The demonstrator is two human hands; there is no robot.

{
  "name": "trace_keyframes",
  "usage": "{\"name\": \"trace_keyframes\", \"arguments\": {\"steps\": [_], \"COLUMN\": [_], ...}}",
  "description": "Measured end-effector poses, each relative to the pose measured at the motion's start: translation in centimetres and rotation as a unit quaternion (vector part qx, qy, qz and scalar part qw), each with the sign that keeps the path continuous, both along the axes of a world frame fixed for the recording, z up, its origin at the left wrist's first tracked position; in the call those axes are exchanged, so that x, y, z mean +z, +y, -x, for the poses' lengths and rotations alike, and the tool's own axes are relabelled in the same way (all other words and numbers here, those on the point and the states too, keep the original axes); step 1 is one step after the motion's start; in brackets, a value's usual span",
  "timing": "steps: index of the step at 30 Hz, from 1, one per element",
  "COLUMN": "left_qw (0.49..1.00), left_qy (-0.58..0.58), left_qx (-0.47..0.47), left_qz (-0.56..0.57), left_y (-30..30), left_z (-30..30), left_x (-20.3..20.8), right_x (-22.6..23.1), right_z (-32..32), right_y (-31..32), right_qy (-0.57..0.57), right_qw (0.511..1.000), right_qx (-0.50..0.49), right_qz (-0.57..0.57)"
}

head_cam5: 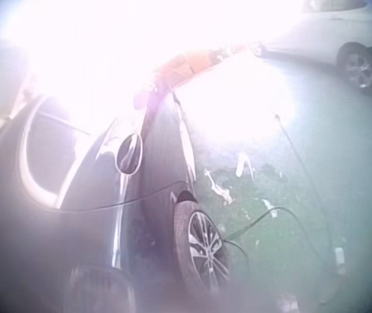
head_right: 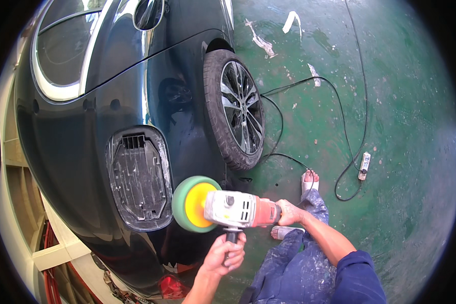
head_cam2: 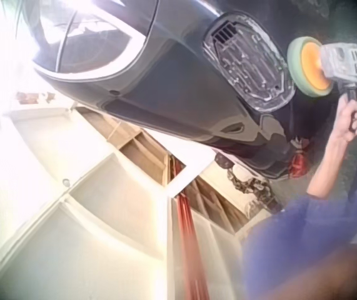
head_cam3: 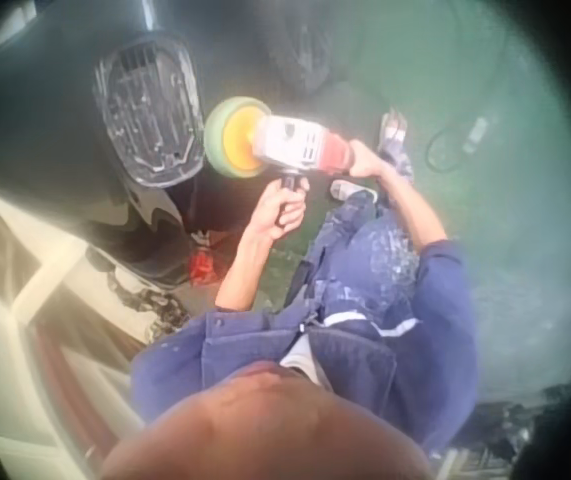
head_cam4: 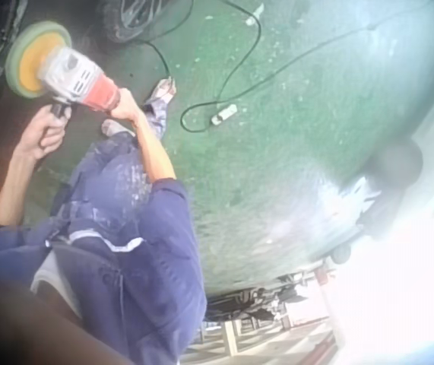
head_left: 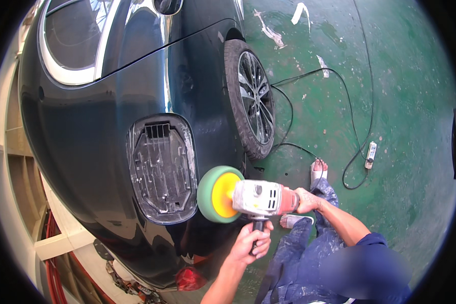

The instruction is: The person uses a rotary polisher with a yellow pad to buff the rear trunk and bumper of a black sedan. They move the tool in circular motions across the paint surface, covering the area around the taillights and license plate.

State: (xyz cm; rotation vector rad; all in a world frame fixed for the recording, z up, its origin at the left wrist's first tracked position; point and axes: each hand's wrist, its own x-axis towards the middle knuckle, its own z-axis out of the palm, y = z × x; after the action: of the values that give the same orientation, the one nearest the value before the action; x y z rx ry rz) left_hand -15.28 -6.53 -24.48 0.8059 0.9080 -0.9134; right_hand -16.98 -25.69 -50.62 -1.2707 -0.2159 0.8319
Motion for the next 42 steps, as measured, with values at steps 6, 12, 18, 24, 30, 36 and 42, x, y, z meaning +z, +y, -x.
{"name": "trace_keyframes", "arguments": {"steps": [6, 12, 18, 24, 30, 36, 42], "left_qw": [1.000, 0.996, 0.969, 0.988, 0.996, 0.990, 0.952], "left_qy": [-0.014, -0.052, -0.105, -0.069, -0.058, -0.042, -0.124], "left_qx": [-0.022, -0.008, 0.045, 0.031, 0.019, 0.032, 0.038], "left_qz": [-0.008, 0.070, 0.217, 0.137, 0.061, 0.130, 0.279], "left_y": [-1.3, -2.7, -3.6, -2.5, -3.1, -3.7, -3.2], "left_z": [-2.8, -15.6, -25.3, -19.7, -13.5, -21.2, -29.8], "left_x": [-0.4, 0.0, 2.2, 1.6, 1.6, 1.5, 5.8], "right_x": [0.1, 2.8, 5.3, 4.3, 2.9, 5.7, 10.7], "right_z": [-2.8, -14.7, -24.5, -19.5, -13.3, -20.0, -29.8], "right_y": [-1.3, -4.5, -5.9, -4.4, -3.0, -5.5, -7.6], "right_qy": [-0.041, -0.065, -0.117, 0.046, -0.063, -0.083, -0.119], "right_qw": [0.999, 0.995, 0.981, 0.996, 0.996, 0.994, 0.977], "right_qx": [-0.001, -0.069, -0.084, 0.015, -0.019, -0.048, -0.078], "right_qz": [-0.009, 0.034, 0.130, 0.081, 0.054, 0.044, 0.156]}}
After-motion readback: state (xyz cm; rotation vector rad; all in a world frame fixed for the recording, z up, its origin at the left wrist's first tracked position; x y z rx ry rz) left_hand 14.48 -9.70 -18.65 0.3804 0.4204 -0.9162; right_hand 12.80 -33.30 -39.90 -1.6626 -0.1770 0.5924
